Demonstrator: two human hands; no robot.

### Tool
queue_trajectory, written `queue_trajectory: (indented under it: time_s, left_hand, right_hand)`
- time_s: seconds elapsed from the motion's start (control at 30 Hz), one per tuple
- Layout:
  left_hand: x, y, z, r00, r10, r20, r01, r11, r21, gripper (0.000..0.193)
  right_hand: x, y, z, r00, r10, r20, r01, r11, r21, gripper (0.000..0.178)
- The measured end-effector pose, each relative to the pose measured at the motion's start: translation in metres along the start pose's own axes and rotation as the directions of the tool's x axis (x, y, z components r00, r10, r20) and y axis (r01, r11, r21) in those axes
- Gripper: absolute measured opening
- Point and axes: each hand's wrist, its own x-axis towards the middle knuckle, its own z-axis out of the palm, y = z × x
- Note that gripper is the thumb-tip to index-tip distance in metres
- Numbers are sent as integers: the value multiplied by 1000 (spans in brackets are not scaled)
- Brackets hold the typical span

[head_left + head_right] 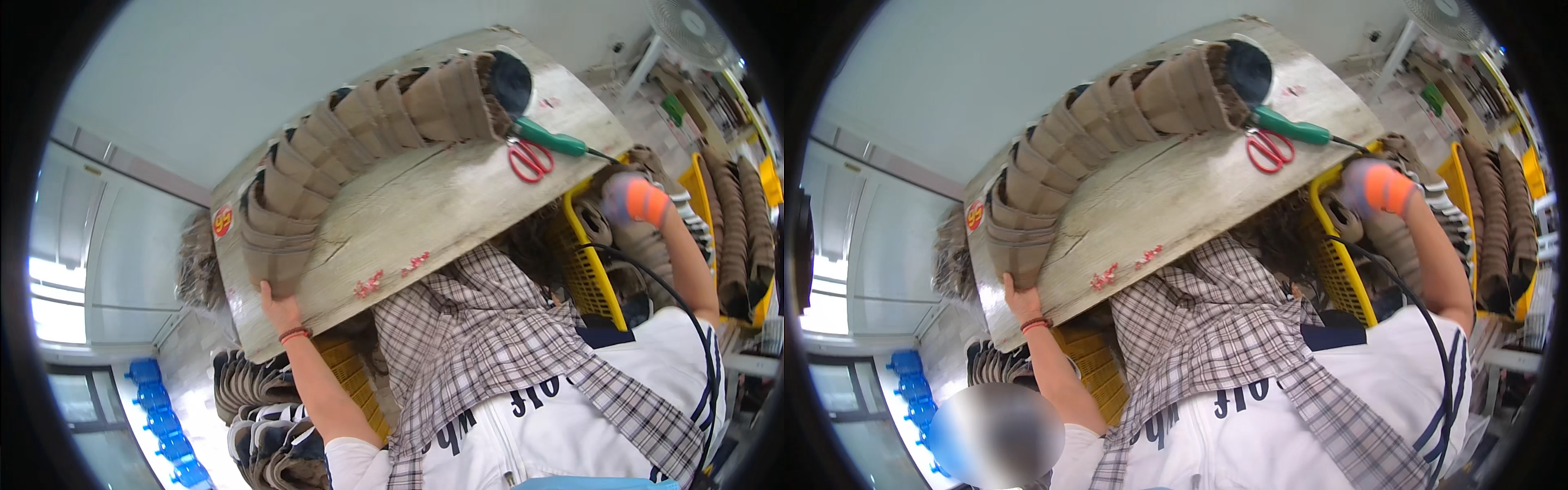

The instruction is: The person trims the edges of beige fabric items using scissors and a green electric trimmer. They handle the items one at a time, cut away excess material, and place the finished pieces into yellow baskets.

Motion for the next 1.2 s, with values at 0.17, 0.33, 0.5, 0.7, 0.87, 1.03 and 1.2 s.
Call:
queue_trajectory:
  time_s: [0.17, 0.33, 0.5, 0.7, 0.87, 1.03, 1.2]
  left_hand:
    - [5, 6, -13, 994, 107, -17, -103, 985, 141, 52]
    - [6, -2, -5, 997, 73, -19, -71, 994, 81, 57]
    - [4, -7, 12, 996, 70, 48, -73, 994, 77, 58]
    - [15, -5, 6, 992, 62, 113, -70, 995, 69, 60]
    - [9, -8, -3, 998, 55, 23, -56, 998, 30, 61]
    - [-2, 0, -8, 997, 82, -14, -81, 995, 55, 59]
    - [3, -14, -13, 982, 184, 49, -162, 665, 729, 44]
  right_hand:
    - [-143, -96, -3, 735, -504, 453, -185, 494, 850, 25]
    - [-154, -163, 9, 935, -158, -316, 294, -150, 944, 20]
    - [-57, -200, -61, 755, 605, -255, 654, -721, 227, 30]
    - [-21, -107, -257, 4, 949, -316, 967, -85, -242, 22]
    - [56, 14, -326, -73, 532, -844, 650, 667, 364, 19]
    - [134, 40, -167, 557, 388, -734, 78, 856, 511, 35]
    - [136, 20, -8, 657, 619, -431, 0, 571, 821, 45]
